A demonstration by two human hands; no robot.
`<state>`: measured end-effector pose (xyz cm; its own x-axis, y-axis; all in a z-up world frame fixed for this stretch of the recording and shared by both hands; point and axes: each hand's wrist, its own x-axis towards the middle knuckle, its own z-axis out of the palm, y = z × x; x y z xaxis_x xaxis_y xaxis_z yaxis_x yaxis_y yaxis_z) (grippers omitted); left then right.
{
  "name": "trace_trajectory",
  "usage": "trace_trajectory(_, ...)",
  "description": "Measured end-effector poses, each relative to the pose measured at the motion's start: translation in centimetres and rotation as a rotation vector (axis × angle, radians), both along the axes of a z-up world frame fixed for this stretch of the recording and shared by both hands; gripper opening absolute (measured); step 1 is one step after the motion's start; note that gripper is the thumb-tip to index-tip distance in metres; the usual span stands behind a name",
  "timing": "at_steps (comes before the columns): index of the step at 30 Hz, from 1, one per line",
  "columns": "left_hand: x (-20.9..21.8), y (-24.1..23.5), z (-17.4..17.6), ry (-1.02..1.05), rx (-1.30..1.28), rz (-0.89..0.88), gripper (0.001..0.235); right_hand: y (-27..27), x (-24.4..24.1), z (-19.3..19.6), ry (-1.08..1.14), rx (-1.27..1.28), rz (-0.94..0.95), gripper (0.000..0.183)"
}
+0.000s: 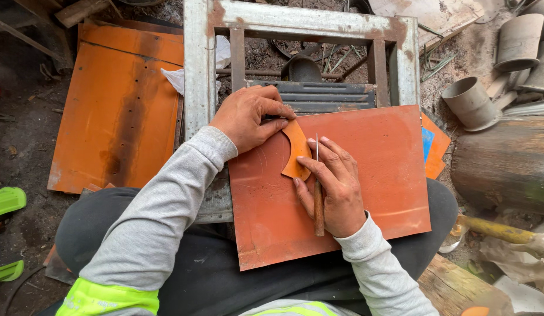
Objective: The person uses a small curved template and a sharp tool to trace and cut shapes from a red sheet of material. They repeatedly reposition the template and cut along its edges to produce multiple identical pieces.
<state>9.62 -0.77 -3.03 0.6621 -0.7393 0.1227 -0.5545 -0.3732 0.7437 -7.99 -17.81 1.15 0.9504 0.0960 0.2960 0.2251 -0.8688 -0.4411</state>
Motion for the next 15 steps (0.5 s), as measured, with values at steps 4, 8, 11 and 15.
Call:
trace_trajectory(4, -0.02, 0.07, -0.05, -0.024, -0.032, -0.001, 0.016, 0.07, 0.01, 0.04, 0.007, 0.011, -0.004, 0.037)
trace_trajectory(8, -0.01, 0.09, 0.00, -0.031, -0.037, -0.010, 0.015, 0.04, -0.01, 0.03, 0.007, 0.007, -0.005, 0.036)
trace_trajectory(11, -0.04, 0.19, -0.02, -0.037, -0.045, -0.010, 0.016, 0.07, -0.02, -0.02, 0.006, 0.007, -0.004, 0.036)
trace_trajectory(15, 0.04, 0.42, -0.39, -0.043, -0.100, -0.003, 0.015, 0.04, -0.08, -0.08, 0.006, 0.012, -0.005, 0.036)
